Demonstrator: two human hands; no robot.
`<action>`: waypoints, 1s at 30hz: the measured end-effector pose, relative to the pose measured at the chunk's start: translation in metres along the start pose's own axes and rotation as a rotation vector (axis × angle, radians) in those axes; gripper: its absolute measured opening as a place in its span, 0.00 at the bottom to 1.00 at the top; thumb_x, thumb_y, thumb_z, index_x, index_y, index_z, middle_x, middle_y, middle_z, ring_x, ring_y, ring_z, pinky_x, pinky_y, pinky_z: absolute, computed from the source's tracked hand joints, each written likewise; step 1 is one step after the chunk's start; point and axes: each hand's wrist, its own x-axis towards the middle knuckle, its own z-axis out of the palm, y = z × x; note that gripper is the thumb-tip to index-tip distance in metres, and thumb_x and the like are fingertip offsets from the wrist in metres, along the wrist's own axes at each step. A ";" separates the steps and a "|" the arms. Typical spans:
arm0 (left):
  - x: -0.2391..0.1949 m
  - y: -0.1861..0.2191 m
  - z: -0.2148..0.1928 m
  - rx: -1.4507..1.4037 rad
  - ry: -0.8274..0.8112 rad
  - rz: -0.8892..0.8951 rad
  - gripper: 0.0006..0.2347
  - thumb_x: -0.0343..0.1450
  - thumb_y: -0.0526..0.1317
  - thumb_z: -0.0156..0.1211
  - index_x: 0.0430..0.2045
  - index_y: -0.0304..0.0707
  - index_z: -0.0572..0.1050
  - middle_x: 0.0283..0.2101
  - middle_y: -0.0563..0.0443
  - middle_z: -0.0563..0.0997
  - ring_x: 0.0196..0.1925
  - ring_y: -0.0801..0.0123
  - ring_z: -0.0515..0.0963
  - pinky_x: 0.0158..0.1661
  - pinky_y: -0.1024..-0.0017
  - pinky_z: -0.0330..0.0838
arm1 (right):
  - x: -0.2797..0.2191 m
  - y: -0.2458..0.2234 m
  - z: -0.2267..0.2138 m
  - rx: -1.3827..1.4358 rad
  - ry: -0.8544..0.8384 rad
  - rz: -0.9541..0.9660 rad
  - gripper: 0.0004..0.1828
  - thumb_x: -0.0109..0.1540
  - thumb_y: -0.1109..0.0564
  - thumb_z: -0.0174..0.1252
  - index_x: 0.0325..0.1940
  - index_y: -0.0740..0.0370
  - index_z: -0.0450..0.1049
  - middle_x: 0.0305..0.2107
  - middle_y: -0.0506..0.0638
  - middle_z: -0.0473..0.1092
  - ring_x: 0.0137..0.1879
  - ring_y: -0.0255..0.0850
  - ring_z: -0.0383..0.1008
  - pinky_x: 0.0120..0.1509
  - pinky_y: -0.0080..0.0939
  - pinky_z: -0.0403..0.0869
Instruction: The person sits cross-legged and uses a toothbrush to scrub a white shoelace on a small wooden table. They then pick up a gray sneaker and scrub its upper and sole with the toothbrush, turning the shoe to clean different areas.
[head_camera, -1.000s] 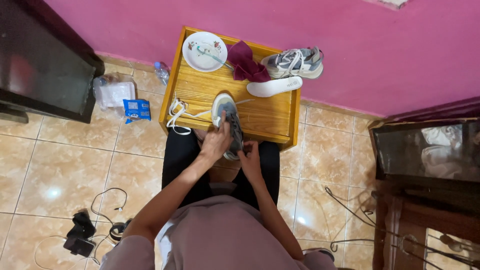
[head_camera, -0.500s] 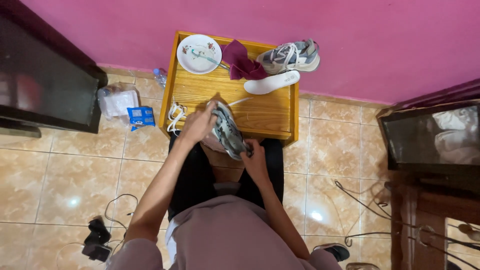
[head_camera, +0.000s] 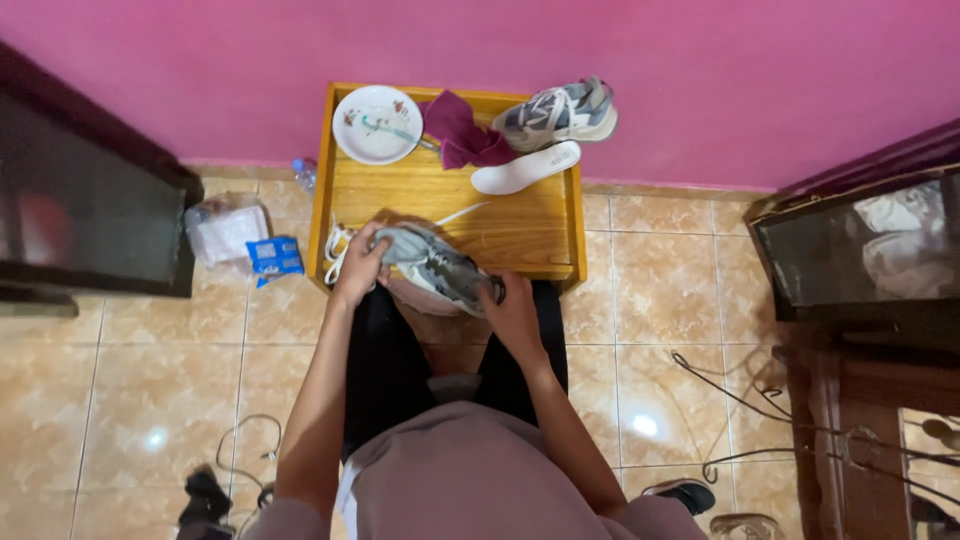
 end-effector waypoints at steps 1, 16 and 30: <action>-0.004 0.001 0.000 -0.007 0.005 0.020 0.10 0.77 0.37 0.50 0.52 0.37 0.70 0.16 0.42 0.71 0.09 0.66 0.73 0.11 0.76 0.66 | -0.002 -0.010 -0.003 -0.029 -0.058 0.007 0.18 0.67 0.55 0.56 0.61 0.61 0.71 0.50 0.59 0.71 0.61 0.50 0.63 0.63 0.52 0.70; -0.019 -0.022 0.006 -0.470 0.144 -0.018 0.06 0.79 0.37 0.50 0.48 0.40 0.68 0.24 0.52 0.70 0.03 0.82 0.57 0.06 0.86 0.50 | 0.058 -0.002 0.000 0.034 -0.058 -0.047 0.13 0.69 0.59 0.53 0.56 0.65 0.74 0.46 0.59 0.73 0.58 0.53 0.69 0.61 0.51 0.73; -0.008 -0.024 0.006 -0.184 0.230 0.009 0.07 0.79 0.37 0.49 0.49 0.36 0.67 0.11 0.50 0.67 0.06 0.71 0.67 0.09 0.81 0.59 | 0.249 0.148 0.012 0.567 0.125 0.516 0.27 0.65 0.40 0.60 0.55 0.64 0.71 0.41 0.62 0.75 0.37 0.48 0.82 0.28 0.47 0.82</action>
